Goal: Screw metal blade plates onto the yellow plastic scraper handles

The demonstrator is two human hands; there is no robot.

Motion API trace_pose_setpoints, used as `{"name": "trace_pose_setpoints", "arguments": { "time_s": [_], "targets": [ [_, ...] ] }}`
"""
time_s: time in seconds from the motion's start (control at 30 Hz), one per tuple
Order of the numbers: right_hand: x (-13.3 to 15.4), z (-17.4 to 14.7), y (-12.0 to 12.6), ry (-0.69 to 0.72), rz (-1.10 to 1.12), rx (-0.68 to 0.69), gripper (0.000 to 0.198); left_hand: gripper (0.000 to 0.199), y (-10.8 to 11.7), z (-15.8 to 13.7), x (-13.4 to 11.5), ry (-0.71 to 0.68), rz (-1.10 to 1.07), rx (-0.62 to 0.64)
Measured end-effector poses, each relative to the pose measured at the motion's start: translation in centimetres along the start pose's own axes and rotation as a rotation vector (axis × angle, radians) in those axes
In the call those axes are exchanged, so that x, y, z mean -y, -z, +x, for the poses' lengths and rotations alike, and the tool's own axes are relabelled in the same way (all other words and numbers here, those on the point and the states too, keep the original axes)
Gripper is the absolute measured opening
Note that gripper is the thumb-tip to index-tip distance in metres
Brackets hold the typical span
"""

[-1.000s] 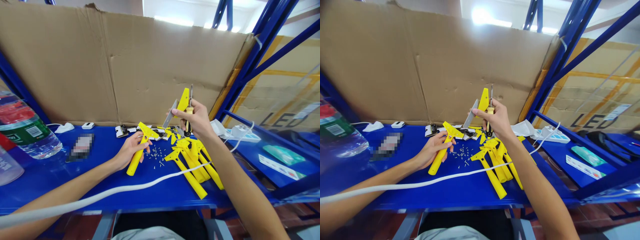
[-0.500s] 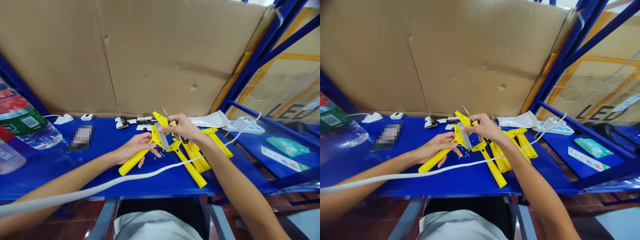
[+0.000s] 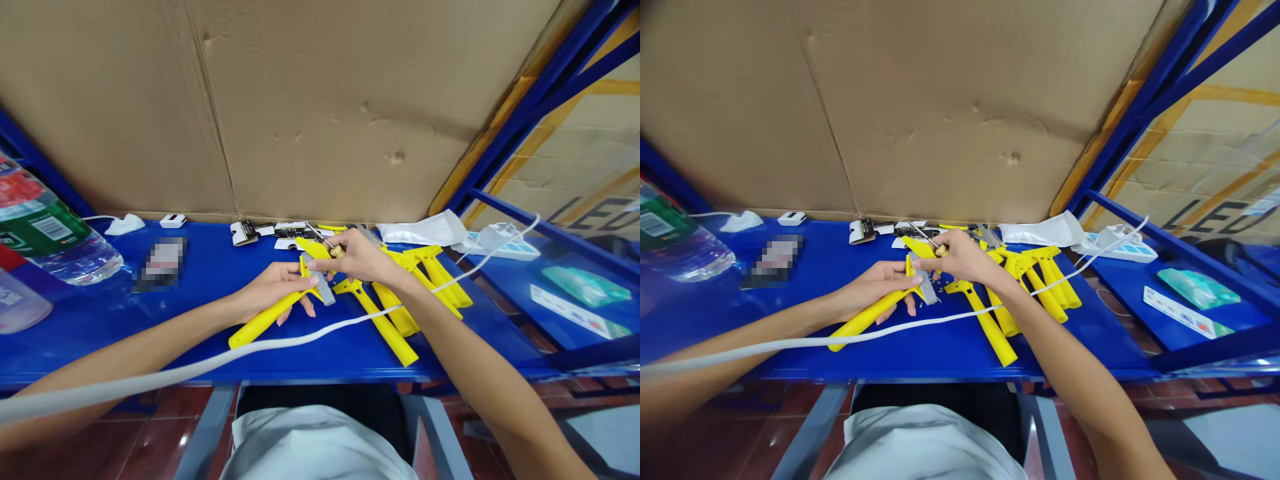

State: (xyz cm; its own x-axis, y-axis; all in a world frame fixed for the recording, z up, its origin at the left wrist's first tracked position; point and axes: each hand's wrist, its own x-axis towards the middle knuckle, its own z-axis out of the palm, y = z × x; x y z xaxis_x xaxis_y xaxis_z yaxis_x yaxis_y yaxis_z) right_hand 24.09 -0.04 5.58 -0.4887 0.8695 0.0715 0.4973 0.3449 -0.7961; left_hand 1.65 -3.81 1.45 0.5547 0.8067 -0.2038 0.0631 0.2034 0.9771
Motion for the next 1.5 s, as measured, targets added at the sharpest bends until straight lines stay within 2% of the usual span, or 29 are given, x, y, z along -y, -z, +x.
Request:
{"name": "trace_pose_setpoints", "arguments": {
  "time_s": [0.2,0.37,0.53,0.67,0.73,0.87,1.07,1.33,1.5],
  "targets": [
    [0.1,0.1,0.1,0.054,0.080,-0.026,0.040,0.049,0.0,0.0,-0.2,-0.020,-0.029,-0.021],
    [-0.1,0.1,1.6,0.156,0.350,-0.303,0.057,0.041,0.0,0.1,-0.5,-0.064,-0.079,-0.126],
    [-0.8,0.3,3.7,0.269,0.613,-0.566,0.045,0.039,0.7,0.4,-0.5,-0.123,-0.056,-0.252],
    [-1.7,0.7,4.9,0.237,0.741,-0.683,0.042,0.042,1.5,0.7,-0.3,-0.189,-0.046,-0.316],
    [-2.0,0.8,5.3,0.205,0.817,-0.690,0.044,0.041,1.7,0.8,-0.2,-0.211,-0.056,-0.323],
    [-2.0,0.8,5.5,0.176,0.919,-0.617,0.051,0.037,1.7,0.8,-0.3,-0.214,-0.052,-0.334],
    [-1.4,0.8,5.0,0.194,0.914,-0.548,0.051,0.035,1.4,0.7,-0.4,-0.214,-0.047,-0.348],
    [-1.5,0.7,4.9,0.183,0.917,-0.651,0.064,0.034,1.3,0.6,-0.6,-0.218,-0.052,-0.359],
    [-1.5,0.8,5.0,0.190,0.960,-0.667,0.052,0.032,1.1,0.4,-0.8,-0.214,-0.036,-0.365]
  ]
}}
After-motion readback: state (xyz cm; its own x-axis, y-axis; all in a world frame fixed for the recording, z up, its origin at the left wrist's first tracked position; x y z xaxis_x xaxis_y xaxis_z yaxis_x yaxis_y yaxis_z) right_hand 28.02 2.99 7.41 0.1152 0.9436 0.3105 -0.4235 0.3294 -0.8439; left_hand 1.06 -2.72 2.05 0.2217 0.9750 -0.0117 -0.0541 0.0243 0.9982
